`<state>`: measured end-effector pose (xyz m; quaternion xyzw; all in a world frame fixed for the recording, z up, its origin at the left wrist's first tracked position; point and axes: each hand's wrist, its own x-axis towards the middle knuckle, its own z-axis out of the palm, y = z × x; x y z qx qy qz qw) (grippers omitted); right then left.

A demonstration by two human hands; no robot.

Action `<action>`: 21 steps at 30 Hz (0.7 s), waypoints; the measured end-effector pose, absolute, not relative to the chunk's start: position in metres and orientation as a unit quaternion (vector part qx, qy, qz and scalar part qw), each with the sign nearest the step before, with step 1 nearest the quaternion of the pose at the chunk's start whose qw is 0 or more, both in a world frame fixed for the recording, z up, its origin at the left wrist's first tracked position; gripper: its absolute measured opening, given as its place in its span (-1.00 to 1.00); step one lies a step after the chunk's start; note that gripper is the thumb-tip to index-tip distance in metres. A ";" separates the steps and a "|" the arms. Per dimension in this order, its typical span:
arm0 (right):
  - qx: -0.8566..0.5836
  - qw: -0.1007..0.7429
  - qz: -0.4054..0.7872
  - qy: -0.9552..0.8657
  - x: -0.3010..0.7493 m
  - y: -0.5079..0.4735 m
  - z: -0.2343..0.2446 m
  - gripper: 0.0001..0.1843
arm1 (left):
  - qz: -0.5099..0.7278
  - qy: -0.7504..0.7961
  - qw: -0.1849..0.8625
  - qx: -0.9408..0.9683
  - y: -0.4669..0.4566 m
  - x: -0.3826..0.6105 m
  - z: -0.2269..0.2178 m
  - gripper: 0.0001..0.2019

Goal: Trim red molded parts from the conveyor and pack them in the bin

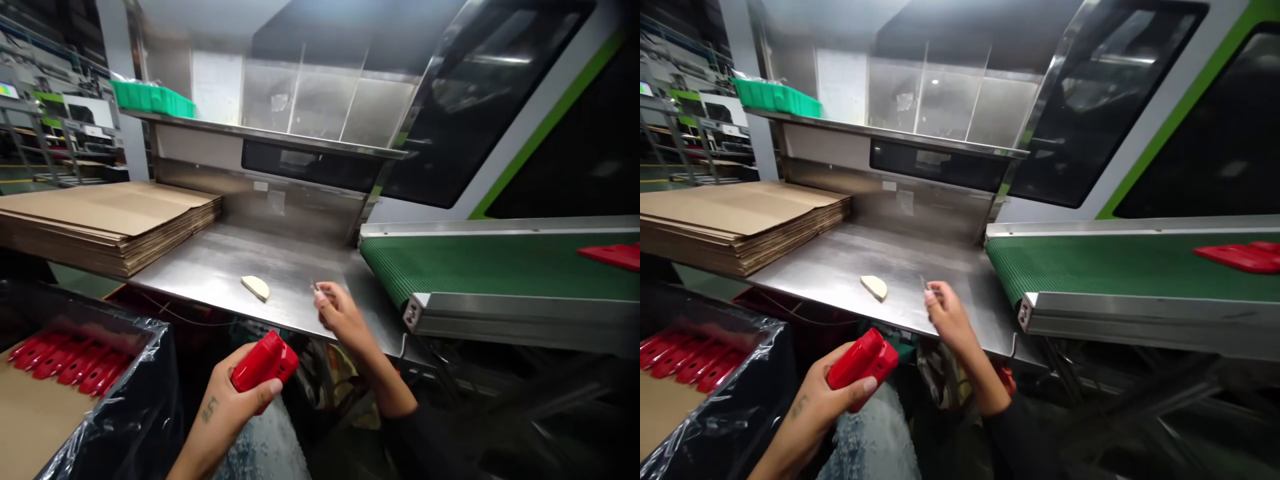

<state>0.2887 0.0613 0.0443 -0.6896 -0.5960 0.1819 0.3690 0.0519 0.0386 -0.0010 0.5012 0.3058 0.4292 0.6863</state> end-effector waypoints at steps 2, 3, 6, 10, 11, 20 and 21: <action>-0.608 0.361 0.271 -0.653 0.262 0.033 0.052 -0.48 | 0.378 0.298 0.659 0.578 0.040 0.042 0.006 -0.60; -0.570 0.354 0.311 -0.674 0.251 0.021 0.055 -0.49 | 0.351 0.291 0.644 0.614 0.041 0.038 0.009 -0.61; -0.514 0.370 0.362 -0.684 0.232 -0.004 0.055 -0.60 | 0.315 0.280 0.631 0.651 0.047 0.033 0.012 -0.62; -0.543 0.478 0.299 -0.622 0.218 -0.020 0.033 -0.69 | 0.443 0.327 0.634 0.544 0.044 0.040 0.003 -0.41; -0.549 0.506 0.281 -0.604 0.212 -0.022 0.025 -0.70 | 0.476 0.329 0.638 0.508 0.040 0.044 0.001 -0.37; -0.468 0.435 0.354 -0.683 0.194 -0.051 0.015 -0.48 | 0.524 0.268 0.771 0.243 0.020 0.057 -0.004 -0.76; -0.474 0.418 0.331 -0.700 0.203 -0.057 0.021 -0.50 | 0.526 0.271 0.765 0.253 0.022 0.056 -0.004 -0.77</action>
